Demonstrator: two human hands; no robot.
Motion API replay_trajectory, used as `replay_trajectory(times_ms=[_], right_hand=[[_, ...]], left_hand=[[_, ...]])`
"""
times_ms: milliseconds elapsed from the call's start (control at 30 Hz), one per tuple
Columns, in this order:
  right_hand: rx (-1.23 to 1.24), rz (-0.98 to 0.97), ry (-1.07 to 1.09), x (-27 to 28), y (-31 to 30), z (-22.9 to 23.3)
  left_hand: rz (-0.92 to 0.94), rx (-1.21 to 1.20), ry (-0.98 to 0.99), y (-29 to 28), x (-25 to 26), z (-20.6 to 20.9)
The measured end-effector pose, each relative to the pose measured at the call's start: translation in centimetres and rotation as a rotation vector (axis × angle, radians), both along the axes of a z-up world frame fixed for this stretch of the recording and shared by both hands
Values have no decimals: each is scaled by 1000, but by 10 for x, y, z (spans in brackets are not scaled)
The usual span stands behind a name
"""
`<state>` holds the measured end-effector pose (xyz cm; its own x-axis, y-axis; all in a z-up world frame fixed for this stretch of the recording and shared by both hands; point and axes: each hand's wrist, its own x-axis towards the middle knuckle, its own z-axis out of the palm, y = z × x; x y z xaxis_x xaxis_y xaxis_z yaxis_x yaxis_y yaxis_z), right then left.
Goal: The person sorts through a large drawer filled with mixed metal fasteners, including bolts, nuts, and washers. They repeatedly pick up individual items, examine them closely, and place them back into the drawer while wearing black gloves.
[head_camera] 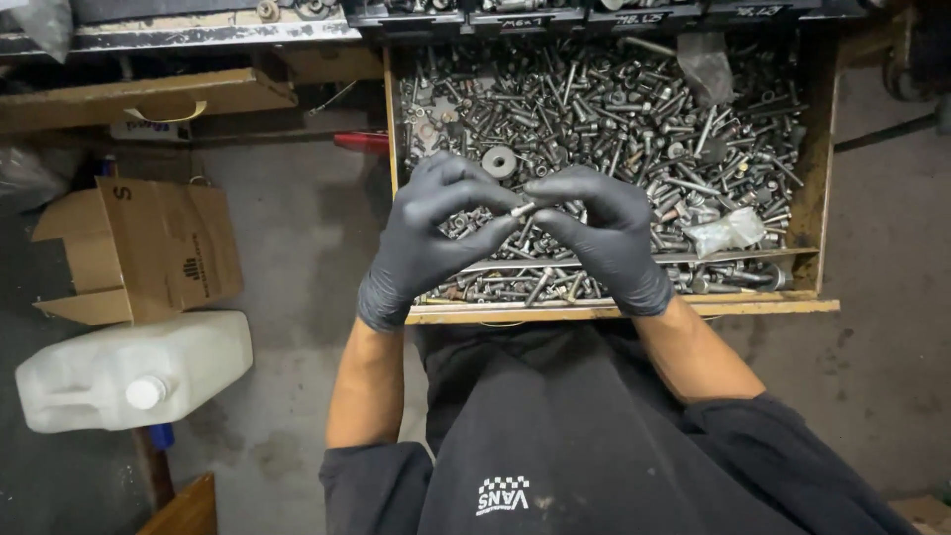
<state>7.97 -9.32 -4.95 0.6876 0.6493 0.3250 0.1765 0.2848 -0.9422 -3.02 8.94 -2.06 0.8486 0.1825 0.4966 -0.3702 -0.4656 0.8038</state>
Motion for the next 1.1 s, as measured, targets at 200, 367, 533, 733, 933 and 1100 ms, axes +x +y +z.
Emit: replay_trajectory(times_ms=[200,367,533,733,933,1100], right_hand=[[50,46,-60,1,-1,-5],[64,66,-36,2,4,-15],[126,99,-4,1,16,-26],[112,-229,-385,39,17,-42],[-304,-501,-1115,120,50,35],[-250,-385,-941,87,40,35]], left_hand=[[-71,-49,-32,-1,4,-6],[-80,-88,-31,3,4,-8],[-82,-139,-19,10,-2,-6],[-28,-278,171,15,-4,-27],[183,-226,304,45,-23,-71],[431,337,510,72,-20,-161]])
